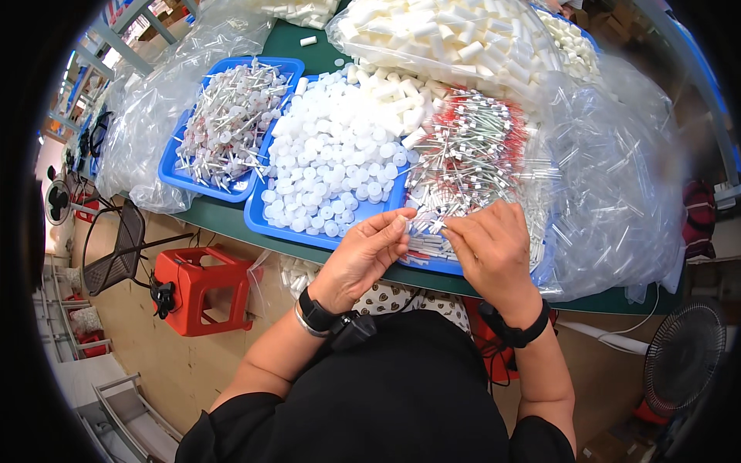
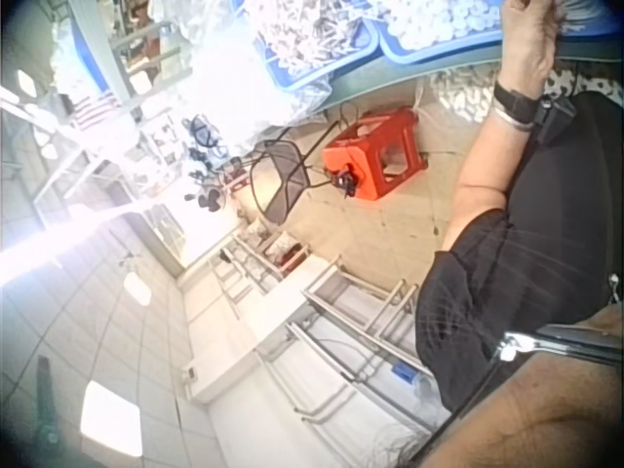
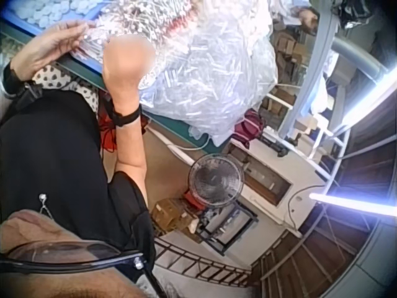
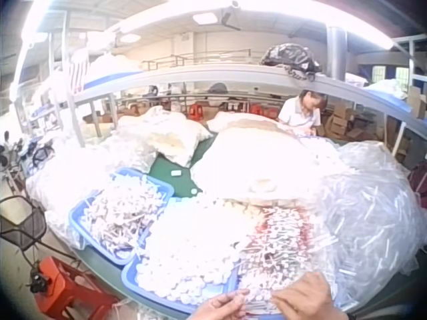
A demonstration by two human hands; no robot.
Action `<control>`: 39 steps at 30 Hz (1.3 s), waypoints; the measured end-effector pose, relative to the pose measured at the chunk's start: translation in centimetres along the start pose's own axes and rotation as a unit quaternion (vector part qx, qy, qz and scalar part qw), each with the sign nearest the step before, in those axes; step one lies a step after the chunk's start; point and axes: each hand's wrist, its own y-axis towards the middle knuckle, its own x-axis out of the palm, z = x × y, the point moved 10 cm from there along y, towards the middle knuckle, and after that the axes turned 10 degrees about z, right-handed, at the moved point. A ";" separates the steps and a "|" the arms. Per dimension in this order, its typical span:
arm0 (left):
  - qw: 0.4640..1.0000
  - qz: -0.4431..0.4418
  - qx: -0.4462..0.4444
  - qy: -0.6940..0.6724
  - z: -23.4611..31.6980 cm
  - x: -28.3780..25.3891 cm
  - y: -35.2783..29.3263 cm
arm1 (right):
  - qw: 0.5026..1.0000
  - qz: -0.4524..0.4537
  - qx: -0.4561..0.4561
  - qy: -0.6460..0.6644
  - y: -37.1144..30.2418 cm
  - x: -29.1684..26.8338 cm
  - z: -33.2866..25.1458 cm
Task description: The person repeatedly picks up small white plastic caps and metal rods from blue trays on a table. They insert the rods into the caps by hand and place the assembled units into a separate tray. The process is continuous and repetitive throughout the clip.
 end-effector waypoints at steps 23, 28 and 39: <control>0.998 -0.006 -0.034 -0.054 -1.2 0.9 -0.2 | 0.999 -0.026 -0.010 0.039 -0.7 1.3 -0.9; 0.998 -0.016 -0.024 -0.063 -1.9 1.2 -0.3 | 0.893 -0.075 0.351 0.272 -4.1 4.5 2.9; 0.998 0.007 0.063 -0.001 0.0 0.7 -0.2 | 0.801 -0.128 0.474 0.342 -5.8 6.1 4.1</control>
